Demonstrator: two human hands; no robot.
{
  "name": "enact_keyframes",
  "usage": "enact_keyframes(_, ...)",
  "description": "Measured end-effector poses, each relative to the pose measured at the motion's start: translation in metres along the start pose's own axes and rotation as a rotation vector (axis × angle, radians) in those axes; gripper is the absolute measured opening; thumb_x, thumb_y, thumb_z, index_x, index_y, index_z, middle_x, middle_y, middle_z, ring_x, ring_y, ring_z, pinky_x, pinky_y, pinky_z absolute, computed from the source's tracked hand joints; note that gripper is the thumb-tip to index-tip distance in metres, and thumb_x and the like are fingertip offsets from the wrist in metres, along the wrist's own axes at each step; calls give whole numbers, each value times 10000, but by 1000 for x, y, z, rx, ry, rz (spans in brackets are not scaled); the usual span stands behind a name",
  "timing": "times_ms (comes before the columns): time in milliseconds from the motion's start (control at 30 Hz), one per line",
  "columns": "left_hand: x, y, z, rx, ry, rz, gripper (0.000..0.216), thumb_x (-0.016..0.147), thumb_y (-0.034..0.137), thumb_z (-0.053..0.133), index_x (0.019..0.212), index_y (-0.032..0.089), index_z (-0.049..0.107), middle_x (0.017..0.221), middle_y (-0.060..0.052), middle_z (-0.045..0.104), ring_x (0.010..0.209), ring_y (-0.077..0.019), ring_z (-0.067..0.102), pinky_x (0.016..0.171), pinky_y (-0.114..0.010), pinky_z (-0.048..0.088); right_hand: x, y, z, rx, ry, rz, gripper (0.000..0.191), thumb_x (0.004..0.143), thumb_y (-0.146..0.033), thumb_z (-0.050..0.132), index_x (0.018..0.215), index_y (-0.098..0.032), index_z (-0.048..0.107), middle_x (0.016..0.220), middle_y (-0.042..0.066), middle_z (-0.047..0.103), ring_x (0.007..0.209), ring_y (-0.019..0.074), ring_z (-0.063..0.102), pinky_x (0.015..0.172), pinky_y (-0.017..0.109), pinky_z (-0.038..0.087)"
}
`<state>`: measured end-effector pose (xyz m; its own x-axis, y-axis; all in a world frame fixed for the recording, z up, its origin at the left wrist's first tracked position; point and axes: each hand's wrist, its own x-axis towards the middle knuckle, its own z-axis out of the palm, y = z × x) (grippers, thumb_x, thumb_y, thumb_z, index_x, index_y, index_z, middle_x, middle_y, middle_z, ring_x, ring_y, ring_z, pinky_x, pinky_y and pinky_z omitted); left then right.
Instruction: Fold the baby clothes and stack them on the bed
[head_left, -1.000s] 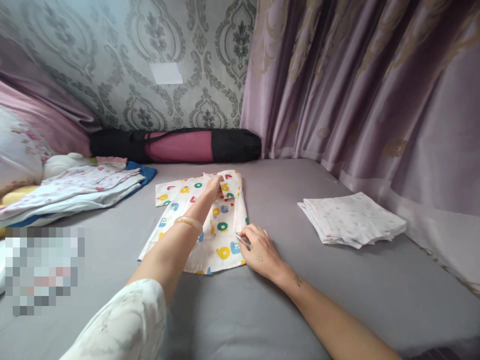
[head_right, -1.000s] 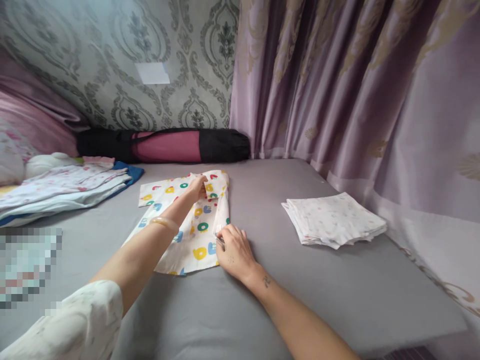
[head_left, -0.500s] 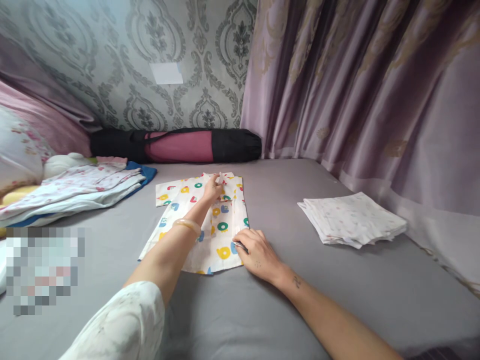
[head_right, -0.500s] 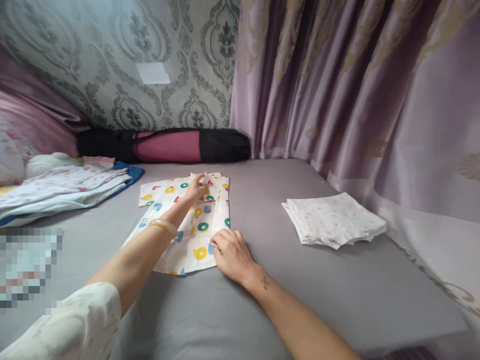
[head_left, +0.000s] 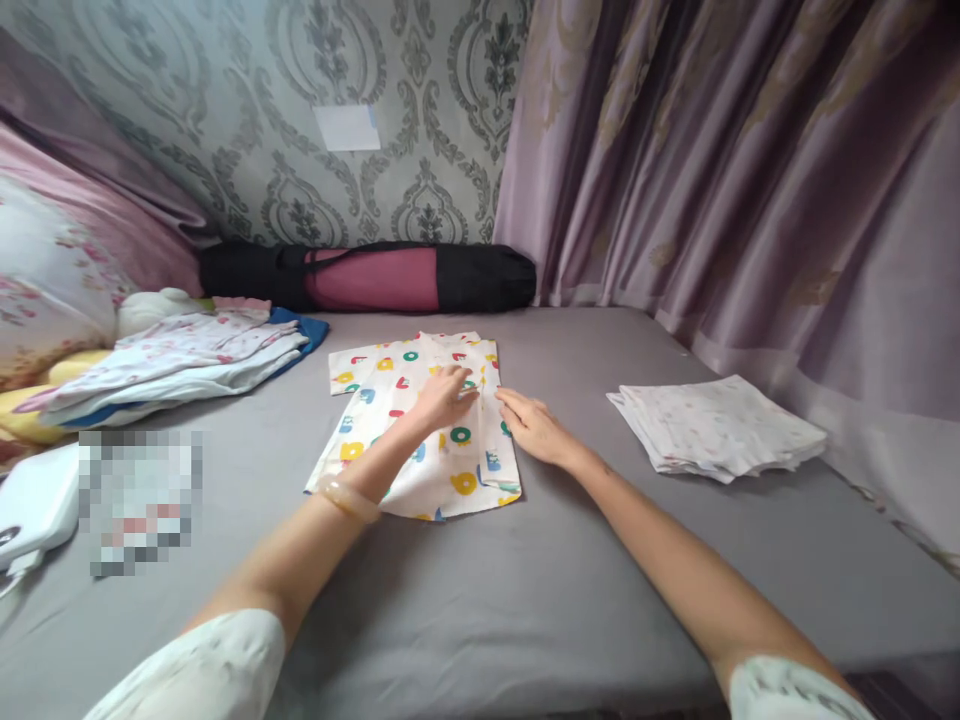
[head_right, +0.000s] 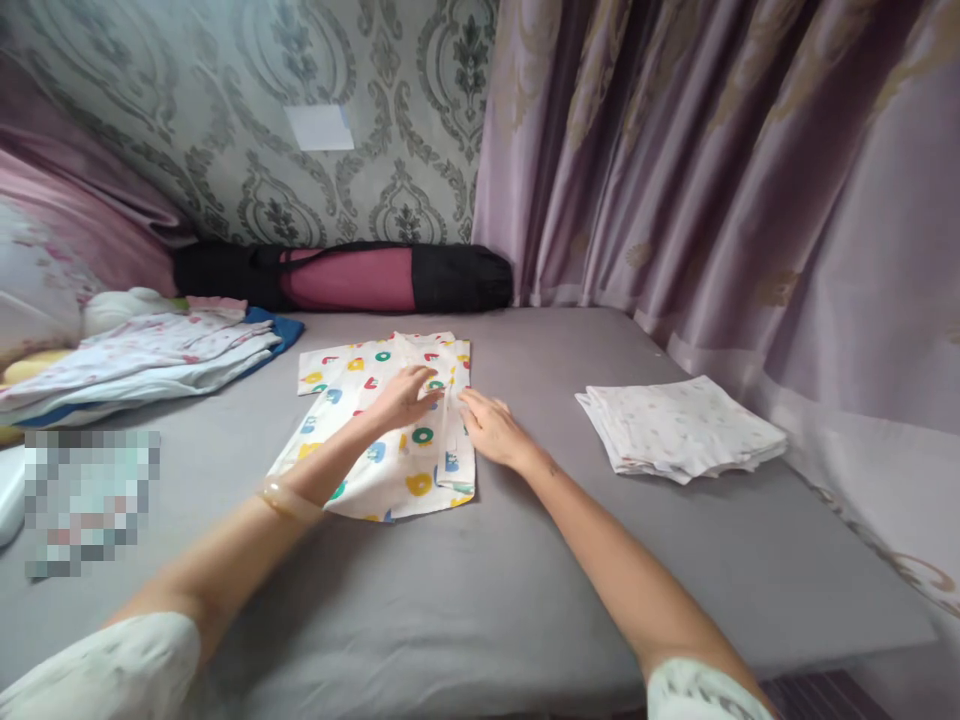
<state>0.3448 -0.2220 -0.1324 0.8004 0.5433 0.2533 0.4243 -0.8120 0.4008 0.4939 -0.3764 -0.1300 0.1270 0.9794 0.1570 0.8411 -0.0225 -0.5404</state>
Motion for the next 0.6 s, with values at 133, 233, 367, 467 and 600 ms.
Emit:
enact_keyframes(133,-42,26,10,6,-185,93,464,920,489,475,1264,186,545,1363,-159,534,1336,-287,436,1103,-411,349,50,3,9,-145,-133,36,527,1020,-334,251,1501,-139,344,1589,120,266,1479,225,188,1186,522,91)
enact_keyframes(233,-60,36,15,25,-243,10,656,922,605,396,1393,150,437,1518,-191,376,1441,-340,279,1157,-493,241,83,-1,21,-217,-178,86,559,1021,-355,234,1528,-122,276,1615,109,177,1496,219,96,1192,503,29)
enact_keyframes(367,-71,37,15,47,-274,10,813,896,698,348,1472,125,332,1576,-196,270,1479,-335,175,1192,-503,136,119,-4,33,-281,-201,167,598,1020,-382,169,1546,-103,221,1628,87,118,1499,206,51,1202,448,2)
enact_keyframes(467,-74,37,15,65,-276,10,895,883,739,306,1489,80,294,1587,-204,229,1488,-327,133,1202,-497,107,139,-3,39,-336,-200,204,617,1015,-395,145,1551,-95,200,1633,74,95,1500,199,32,1206,430,-2)
enact_keyframes(600,-74,36,19,66,-263,0,933,869,760,309,1495,68,286,1589,-202,222,1490,-329,115,1205,-503,102,155,1,49,-385,-173,210,630,1008,-409,151,1553,-95,195,1633,65,104,1500,199,31,1207,420,17)
